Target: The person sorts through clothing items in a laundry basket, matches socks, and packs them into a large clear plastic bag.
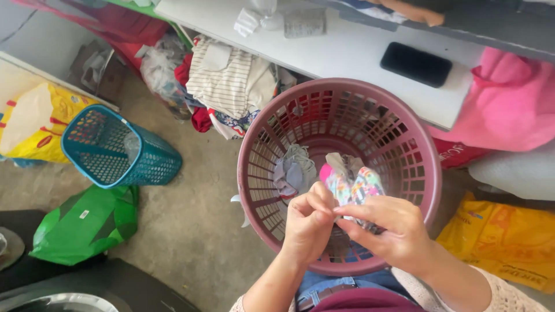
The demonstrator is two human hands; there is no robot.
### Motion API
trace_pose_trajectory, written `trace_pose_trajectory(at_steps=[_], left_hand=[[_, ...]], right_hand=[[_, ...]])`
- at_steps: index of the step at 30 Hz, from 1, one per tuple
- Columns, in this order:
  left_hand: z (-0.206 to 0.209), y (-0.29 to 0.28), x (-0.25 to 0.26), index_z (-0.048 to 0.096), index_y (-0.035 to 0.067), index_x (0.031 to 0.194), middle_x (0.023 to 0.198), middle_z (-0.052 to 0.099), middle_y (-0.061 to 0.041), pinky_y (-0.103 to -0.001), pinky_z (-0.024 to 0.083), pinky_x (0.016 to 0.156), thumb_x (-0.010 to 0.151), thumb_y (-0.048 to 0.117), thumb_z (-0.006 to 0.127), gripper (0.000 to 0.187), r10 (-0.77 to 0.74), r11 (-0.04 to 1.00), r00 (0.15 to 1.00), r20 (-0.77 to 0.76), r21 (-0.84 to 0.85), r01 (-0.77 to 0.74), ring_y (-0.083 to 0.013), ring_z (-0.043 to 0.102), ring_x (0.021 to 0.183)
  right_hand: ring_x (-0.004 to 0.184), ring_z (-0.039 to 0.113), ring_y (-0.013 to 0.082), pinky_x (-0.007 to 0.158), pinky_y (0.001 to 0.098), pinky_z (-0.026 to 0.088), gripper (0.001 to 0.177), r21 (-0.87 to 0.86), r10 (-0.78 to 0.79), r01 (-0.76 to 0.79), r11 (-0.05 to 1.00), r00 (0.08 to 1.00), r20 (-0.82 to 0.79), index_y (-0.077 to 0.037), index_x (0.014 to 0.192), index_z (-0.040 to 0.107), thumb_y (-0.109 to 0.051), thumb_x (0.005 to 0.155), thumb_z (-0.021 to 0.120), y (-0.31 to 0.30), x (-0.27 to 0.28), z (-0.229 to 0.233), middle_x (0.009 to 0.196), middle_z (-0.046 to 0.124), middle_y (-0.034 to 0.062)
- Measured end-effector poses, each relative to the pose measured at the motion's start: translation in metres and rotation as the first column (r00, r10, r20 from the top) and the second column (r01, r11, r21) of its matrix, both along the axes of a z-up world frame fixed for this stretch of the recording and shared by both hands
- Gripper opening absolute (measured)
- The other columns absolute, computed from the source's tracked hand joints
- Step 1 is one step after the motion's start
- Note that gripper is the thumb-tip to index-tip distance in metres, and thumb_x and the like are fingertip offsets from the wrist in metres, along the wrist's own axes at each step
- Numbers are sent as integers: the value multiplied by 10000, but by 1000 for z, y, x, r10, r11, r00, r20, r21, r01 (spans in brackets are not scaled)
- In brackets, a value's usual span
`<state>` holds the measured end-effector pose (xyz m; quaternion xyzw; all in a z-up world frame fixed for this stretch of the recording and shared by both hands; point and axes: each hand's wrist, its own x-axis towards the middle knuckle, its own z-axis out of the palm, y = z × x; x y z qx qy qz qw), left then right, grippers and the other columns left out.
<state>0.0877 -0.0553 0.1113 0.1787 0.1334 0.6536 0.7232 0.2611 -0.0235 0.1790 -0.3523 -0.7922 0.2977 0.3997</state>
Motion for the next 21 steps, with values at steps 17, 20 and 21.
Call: trace_pose_trajectory(at_steps=[17, 20, 21], left_hand=[[18, -20, 22, 771, 31, 862, 838, 584, -4, -269, 404, 729, 787, 27, 873, 127, 369, 924, 719, -589, 313, -217, -124, 513, 808], [25, -22, 23, 776, 27, 890, 829, 589, -6, -261, 405, 696, 751, 7, 887, 179, 454, 887, 594, -665, 404, -226, -120, 513, 775], [26, -23, 23, 775, 26, 900, 833, 589, -11, -261, 403, 693, 748, 1, 888, 191, 493, 866, 536, -686, 448, -224, -123, 514, 769]], right_hand=[[561, 542, 189, 536, 334, 423, 277, 254, -59, 48, 966, 998, 35, -59, 994, 754, -64, 727, 827, -24, 24, 48, 653, 580, 33], [572, 537, 208, 547, 338, 430, 274, 323, -72, 47, 945, 995, 67, -56, 956, 739, -73, 700, 835, -25, 26, 54, 665, 587, 39], [580, 538, 217, 554, 340, 432, 264, 336, -71, 40, 941, 994, 79, -58, 936, 726, -73, 695, 834, -25, 27, 55, 678, 597, 42]])
